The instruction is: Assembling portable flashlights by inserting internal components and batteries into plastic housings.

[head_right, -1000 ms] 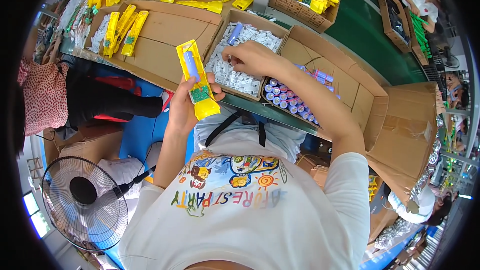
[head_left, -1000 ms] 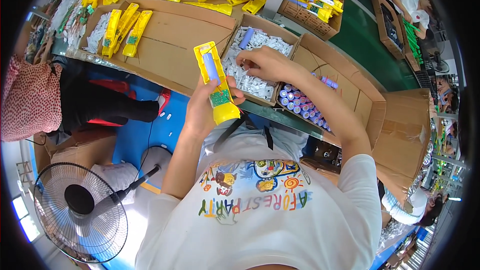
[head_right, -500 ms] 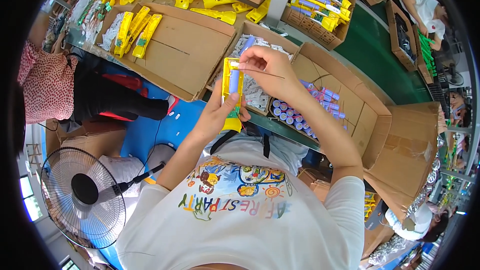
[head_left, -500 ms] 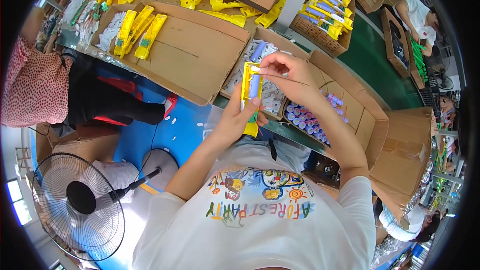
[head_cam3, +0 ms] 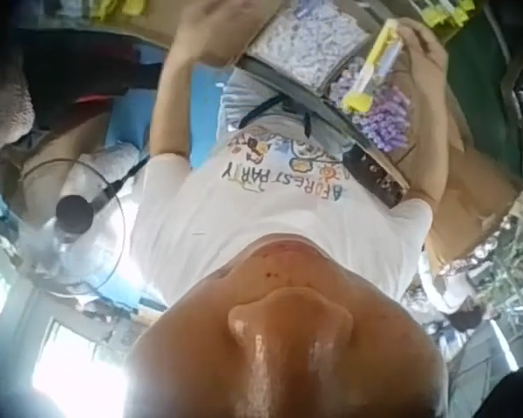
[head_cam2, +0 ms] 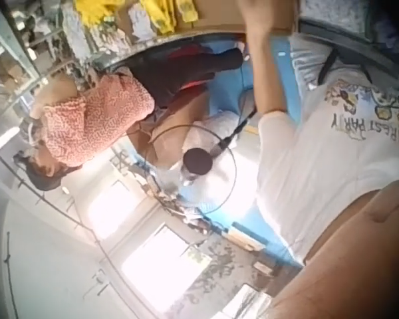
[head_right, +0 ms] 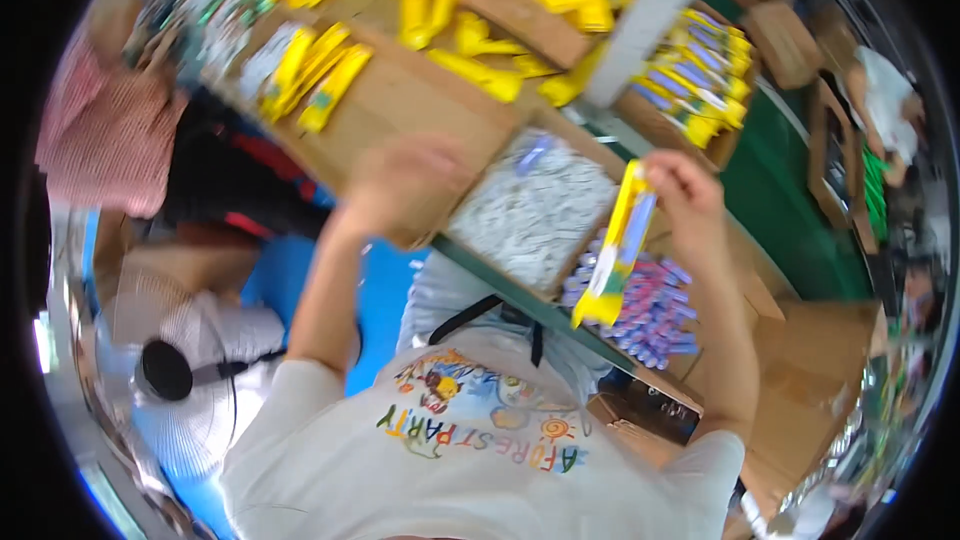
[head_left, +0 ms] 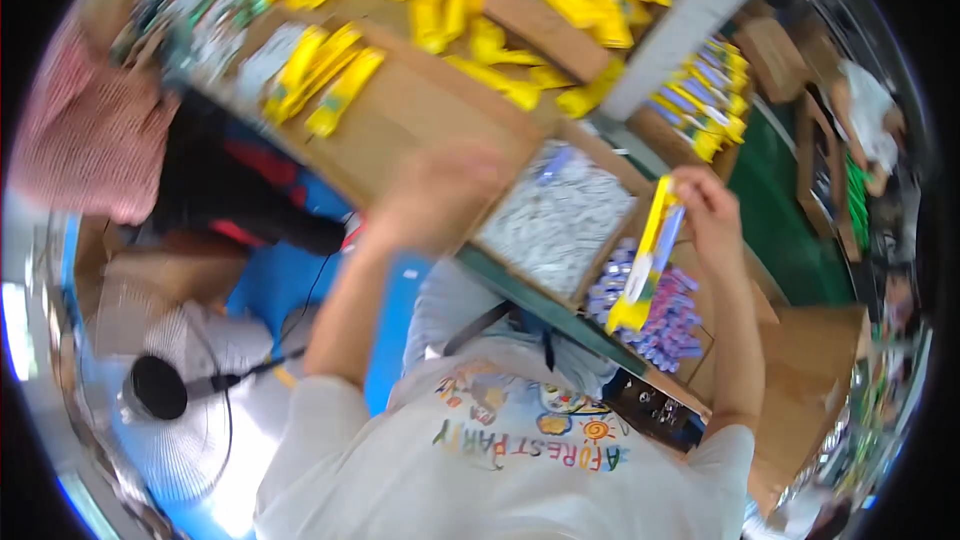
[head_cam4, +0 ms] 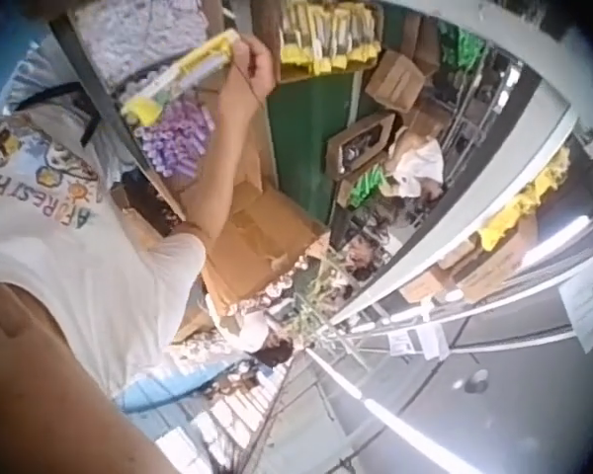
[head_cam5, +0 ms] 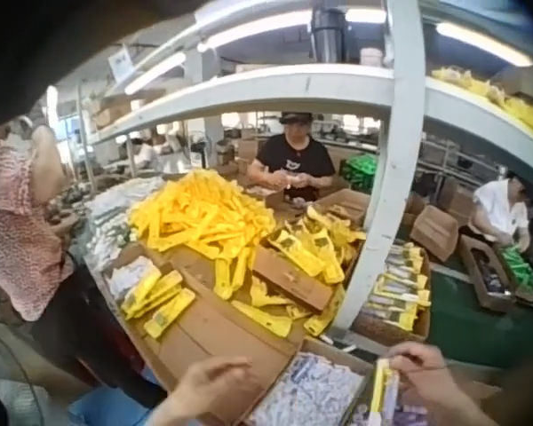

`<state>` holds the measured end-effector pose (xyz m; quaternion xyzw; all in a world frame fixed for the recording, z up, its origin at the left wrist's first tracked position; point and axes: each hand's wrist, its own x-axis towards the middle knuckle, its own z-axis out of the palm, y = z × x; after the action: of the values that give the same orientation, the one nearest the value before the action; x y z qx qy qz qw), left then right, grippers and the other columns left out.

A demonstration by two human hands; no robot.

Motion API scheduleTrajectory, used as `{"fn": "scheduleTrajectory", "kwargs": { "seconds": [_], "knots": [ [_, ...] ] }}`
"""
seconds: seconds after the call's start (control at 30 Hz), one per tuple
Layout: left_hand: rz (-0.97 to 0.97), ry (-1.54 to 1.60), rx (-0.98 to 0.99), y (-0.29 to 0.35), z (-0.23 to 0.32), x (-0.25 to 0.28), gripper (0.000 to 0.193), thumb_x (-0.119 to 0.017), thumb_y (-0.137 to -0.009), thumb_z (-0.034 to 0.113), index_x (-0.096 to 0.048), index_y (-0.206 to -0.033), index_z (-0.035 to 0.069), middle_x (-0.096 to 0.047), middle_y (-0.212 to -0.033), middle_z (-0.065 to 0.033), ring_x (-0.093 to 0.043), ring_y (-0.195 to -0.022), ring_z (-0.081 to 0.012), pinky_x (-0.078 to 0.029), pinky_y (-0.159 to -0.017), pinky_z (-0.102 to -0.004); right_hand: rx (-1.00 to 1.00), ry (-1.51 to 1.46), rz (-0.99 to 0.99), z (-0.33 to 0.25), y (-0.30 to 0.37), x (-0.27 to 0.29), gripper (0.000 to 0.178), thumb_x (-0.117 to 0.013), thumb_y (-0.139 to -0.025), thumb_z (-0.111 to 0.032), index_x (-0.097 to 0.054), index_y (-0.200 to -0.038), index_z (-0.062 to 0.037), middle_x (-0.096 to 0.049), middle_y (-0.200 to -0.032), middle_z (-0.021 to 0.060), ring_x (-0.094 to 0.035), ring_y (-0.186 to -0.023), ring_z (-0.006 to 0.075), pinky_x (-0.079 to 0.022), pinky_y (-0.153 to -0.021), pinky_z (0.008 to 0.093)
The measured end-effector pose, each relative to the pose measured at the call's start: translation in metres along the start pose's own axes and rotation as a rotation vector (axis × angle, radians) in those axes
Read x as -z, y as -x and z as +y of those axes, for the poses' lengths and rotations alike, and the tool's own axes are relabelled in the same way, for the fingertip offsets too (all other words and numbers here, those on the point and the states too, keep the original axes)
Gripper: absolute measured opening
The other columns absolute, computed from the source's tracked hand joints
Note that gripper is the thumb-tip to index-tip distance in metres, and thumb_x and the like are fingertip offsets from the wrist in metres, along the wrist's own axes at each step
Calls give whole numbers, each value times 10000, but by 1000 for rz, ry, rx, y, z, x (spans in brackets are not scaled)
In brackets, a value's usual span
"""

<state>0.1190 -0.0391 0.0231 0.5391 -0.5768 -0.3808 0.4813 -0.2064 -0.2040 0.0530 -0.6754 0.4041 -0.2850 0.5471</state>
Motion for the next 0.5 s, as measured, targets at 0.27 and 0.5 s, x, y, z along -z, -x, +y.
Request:
{"fn": "scheduleTrajectory", "kwargs": {
  "seconds": [0.27,0.5],
  "knots": [
    [544,-1326,480,-15,-158,189,570,-634,-753,162,-454,-1249,-54,-566,-1130,-305,-551,-1037,-446,-447,-913,-473,59,-140,474,0,-212,221,370,-649,-877,-386,-655,-1091,-84,-662,-950,-5,-613,-818,126,-496,-754,286],
    [512,-1148,276,-23,-109,146,529,-670,-733,81,-468,-1211,-22,-597,-953,-266,-574,-905,-451,-464,-774,-466,525,893,423,32,-406,235,214,-718,-768,-321,-749,-863,-132,-701,-847,111,-672,-766,243,-528,-735,325]
  ]
}}
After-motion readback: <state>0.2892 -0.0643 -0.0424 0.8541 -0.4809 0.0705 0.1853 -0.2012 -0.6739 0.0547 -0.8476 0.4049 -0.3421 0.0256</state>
